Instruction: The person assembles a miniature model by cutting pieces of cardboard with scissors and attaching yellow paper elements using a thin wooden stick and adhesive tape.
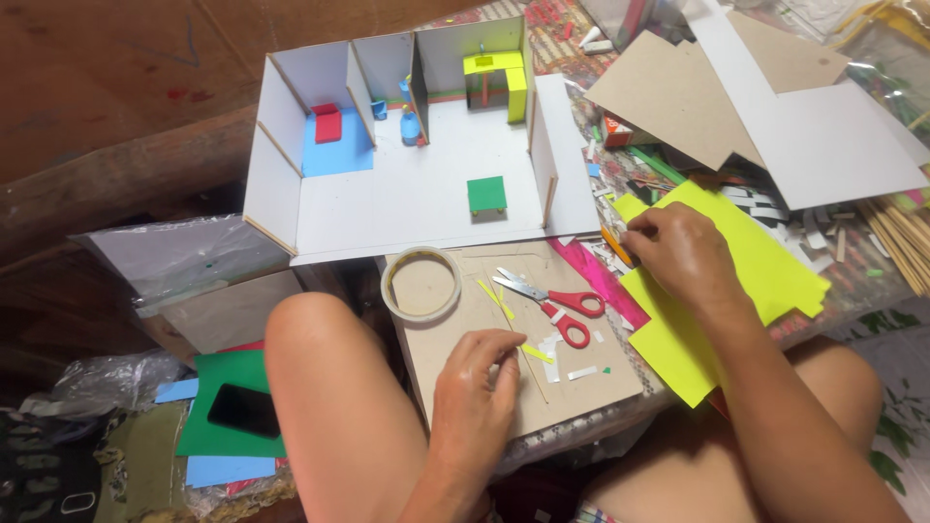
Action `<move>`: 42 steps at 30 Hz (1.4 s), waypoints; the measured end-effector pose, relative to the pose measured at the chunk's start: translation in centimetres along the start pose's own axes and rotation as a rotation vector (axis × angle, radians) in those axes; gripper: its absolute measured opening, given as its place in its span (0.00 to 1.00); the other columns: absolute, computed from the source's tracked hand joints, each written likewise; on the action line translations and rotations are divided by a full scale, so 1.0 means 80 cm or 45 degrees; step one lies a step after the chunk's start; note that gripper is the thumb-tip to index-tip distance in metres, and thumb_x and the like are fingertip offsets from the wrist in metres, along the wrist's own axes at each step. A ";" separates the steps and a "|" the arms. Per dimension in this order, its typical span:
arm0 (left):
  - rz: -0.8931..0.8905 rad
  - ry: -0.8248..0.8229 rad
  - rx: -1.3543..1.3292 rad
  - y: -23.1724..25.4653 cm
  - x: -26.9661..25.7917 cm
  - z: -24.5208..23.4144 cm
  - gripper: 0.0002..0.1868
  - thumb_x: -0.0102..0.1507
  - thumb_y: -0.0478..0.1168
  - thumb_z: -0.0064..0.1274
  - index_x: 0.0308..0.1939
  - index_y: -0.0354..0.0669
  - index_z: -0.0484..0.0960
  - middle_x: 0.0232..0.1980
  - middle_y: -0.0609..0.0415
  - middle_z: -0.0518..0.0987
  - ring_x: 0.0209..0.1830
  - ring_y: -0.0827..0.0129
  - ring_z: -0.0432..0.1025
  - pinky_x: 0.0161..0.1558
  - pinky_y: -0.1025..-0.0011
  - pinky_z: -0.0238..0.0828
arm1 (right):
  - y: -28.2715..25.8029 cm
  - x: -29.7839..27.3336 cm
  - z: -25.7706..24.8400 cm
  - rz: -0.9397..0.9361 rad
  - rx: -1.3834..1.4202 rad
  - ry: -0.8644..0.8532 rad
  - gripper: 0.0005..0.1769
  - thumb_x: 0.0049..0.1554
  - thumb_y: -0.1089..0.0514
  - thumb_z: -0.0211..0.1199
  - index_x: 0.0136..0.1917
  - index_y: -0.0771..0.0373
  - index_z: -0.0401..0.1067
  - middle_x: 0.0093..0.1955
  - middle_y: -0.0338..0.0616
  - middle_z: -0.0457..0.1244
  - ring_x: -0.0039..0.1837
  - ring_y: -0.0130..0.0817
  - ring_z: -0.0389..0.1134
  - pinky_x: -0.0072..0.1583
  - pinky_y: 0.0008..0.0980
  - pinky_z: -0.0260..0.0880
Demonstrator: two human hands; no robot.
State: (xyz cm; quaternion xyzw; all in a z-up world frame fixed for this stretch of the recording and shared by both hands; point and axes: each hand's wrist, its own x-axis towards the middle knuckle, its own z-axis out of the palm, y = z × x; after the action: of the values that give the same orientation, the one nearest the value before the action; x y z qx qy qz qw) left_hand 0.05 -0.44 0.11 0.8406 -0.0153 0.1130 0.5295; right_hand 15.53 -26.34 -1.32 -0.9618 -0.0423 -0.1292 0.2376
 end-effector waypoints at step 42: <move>-0.200 -0.110 -0.063 0.005 0.022 0.013 0.11 0.63 0.34 0.53 0.48 0.41 0.85 0.48 0.52 0.83 0.40 0.67 0.80 0.41 0.70 0.77 | 0.039 0.054 -0.020 0.244 0.717 -0.301 0.10 0.54 0.60 0.68 0.49 0.67 0.75 0.40 0.43 0.69 0.41 0.28 0.70 0.43 0.30 0.68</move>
State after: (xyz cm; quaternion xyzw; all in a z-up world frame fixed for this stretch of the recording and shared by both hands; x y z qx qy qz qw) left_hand 1.90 -1.34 0.41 0.8300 0.0249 0.0343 0.5562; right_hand 19.77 -29.76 -0.15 -0.8662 -0.0131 0.0232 0.4990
